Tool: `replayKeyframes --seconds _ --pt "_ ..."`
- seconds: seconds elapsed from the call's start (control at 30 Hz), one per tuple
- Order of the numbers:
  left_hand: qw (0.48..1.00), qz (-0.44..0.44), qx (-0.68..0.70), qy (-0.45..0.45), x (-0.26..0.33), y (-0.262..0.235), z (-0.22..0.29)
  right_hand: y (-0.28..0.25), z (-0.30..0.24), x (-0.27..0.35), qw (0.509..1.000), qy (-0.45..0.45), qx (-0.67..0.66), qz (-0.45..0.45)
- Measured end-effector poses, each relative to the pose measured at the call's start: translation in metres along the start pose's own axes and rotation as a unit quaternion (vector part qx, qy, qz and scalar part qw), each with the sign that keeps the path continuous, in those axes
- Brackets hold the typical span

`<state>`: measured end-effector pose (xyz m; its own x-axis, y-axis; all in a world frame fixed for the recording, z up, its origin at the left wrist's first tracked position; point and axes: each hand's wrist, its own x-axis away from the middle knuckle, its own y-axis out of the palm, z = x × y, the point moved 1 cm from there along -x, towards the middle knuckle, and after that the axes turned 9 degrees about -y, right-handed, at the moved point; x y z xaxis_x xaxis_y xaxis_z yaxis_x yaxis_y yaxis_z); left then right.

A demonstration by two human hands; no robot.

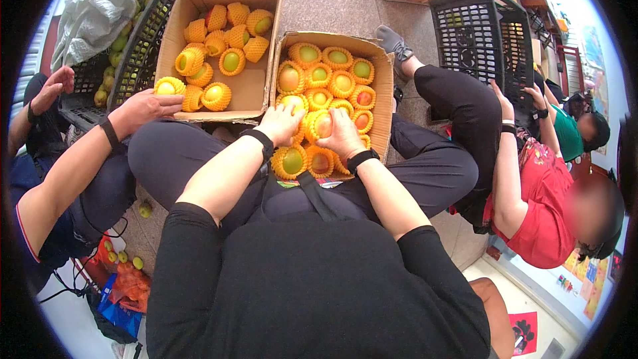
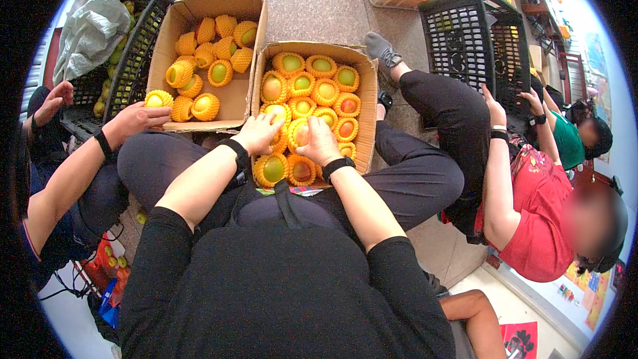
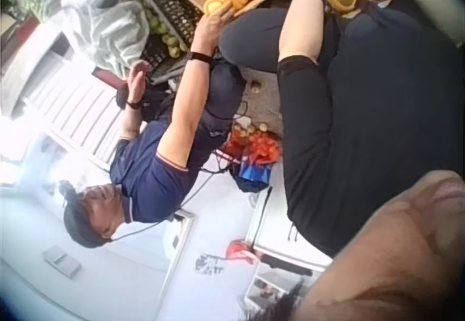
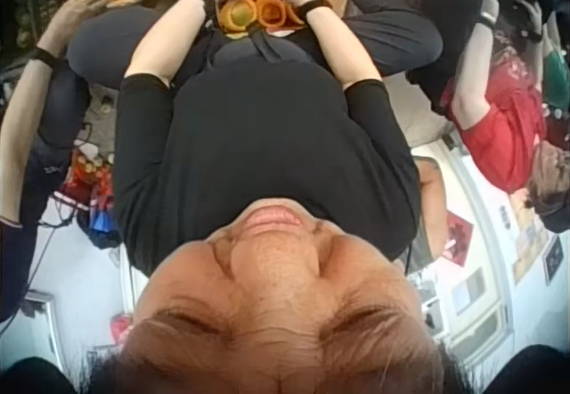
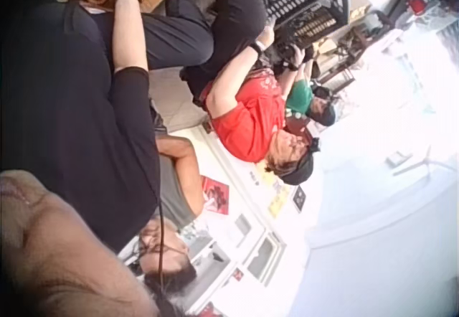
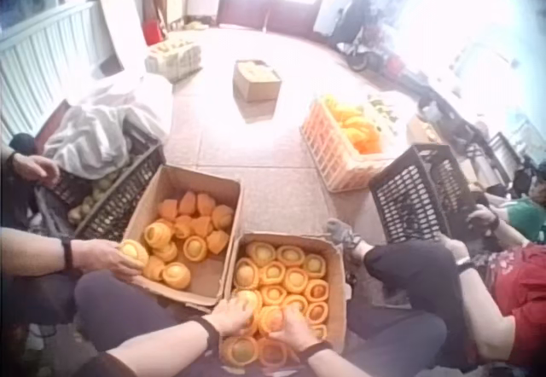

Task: The recorder and other workers sort fruit and pack them into protective mesh sleeves and then into boxes.

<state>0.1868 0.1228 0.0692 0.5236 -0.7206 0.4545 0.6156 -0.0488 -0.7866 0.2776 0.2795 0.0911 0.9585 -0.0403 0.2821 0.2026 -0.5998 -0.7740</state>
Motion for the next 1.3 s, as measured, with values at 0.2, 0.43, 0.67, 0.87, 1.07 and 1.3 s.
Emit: replayKeyframes --seconds 0.2,0.43,0.67,0.87,1.07,1.3 --pt "0.99 -0.035 -0.128 0.045 -0.002 0.0 -0.004 0.003 0.004 0.0 1.0 0.003 0.006 0.027" --pt "0.987 0.054 0.105 -0.108 0.002 -0.051 -0.005 0.007 0.016 0.0 0.998 0.037 0.025 0.037" --pt "0.935 0.24 0.262 -0.017 0.043 -0.144 -0.023 0.033 -0.012 -0.007 0.993 -0.103 0.013 0.053" --pt "0.863 0.156 0.478 -0.043 0.058 -0.157 -0.036 0.042 -0.048 -0.038 0.988 -0.11 -0.036 0.1" --pt "0.839 0.173 0.51 -0.077 0.04 -0.143 -0.035 0.056 -0.047 -0.034 0.986 -0.148 0.072 0.024" --pt "0.683 0.104 0.723 -0.015 0.029 -0.136 -0.019 0.058 -0.052 -0.035 0.987 -0.116 0.097 -0.054"
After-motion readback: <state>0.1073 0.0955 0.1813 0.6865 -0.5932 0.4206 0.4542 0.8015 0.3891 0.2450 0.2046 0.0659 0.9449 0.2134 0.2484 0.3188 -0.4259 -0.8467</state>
